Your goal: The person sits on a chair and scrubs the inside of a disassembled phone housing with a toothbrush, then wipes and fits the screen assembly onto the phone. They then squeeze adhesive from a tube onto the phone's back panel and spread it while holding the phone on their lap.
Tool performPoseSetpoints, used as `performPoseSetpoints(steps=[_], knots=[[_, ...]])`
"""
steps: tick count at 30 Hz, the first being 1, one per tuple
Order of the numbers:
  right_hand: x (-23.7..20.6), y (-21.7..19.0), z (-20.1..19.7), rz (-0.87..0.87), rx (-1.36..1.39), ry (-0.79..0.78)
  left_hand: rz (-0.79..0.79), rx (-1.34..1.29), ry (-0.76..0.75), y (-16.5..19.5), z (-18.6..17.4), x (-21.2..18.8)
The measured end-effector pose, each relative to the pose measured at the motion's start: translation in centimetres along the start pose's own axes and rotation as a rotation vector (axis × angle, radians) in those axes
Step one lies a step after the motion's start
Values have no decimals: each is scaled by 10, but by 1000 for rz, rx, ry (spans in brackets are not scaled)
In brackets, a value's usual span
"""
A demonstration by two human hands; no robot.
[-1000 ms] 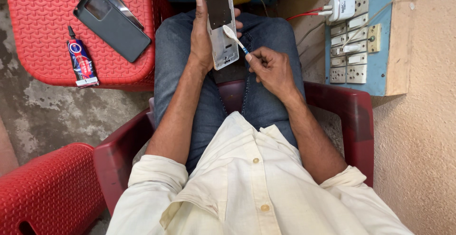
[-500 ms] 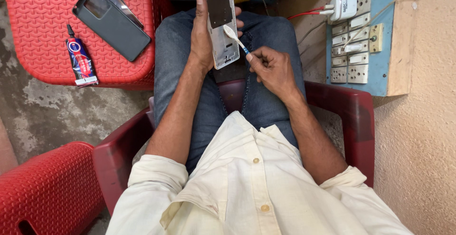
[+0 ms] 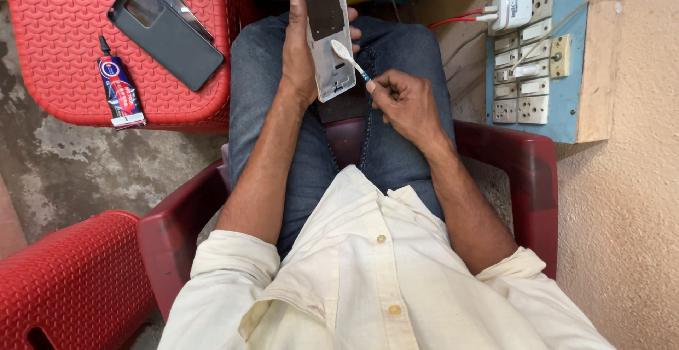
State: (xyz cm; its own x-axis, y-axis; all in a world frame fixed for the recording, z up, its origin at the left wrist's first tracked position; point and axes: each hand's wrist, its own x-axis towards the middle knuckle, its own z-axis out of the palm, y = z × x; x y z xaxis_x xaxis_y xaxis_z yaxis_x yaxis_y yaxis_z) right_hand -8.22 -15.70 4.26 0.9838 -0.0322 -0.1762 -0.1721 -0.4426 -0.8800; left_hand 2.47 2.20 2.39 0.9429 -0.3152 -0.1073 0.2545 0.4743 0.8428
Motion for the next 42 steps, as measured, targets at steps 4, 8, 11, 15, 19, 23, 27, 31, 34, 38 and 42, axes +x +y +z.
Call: performPoseSetpoints(steps=[4,8,11,15,19,23,27,31,34,38,42], knots=[[0,-1,0,7,-29,-2,-4,-19,3,0,0,0],[0,-3,-1,10,-29,-3,5,-15,3,0,-1,1],[0,-4,-1,26,-19,-1,5,-27,0,0,-1,1],[1,-4,0,34,-12,5,-8,-37,3,0,-1,1],[1,-3,1,39,19,10,-23,-58,3,1,-2,1],[1,-4,1,48,5,14,-40,-67,11,2,-2,1],[1,-5,2,57,10,17,-46,-53,23,2,-2,1],[1,-4,1,53,-5,11,-39,-39,24,1,-1,1],[1,-3,1,37,-16,0,-25,-20,24,1,-1,0],[2,0,1,36,-34,-10,-3,-1,24,1,0,1],[2,1,1,35,-27,-13,3,-12,25,1,-1,1]])
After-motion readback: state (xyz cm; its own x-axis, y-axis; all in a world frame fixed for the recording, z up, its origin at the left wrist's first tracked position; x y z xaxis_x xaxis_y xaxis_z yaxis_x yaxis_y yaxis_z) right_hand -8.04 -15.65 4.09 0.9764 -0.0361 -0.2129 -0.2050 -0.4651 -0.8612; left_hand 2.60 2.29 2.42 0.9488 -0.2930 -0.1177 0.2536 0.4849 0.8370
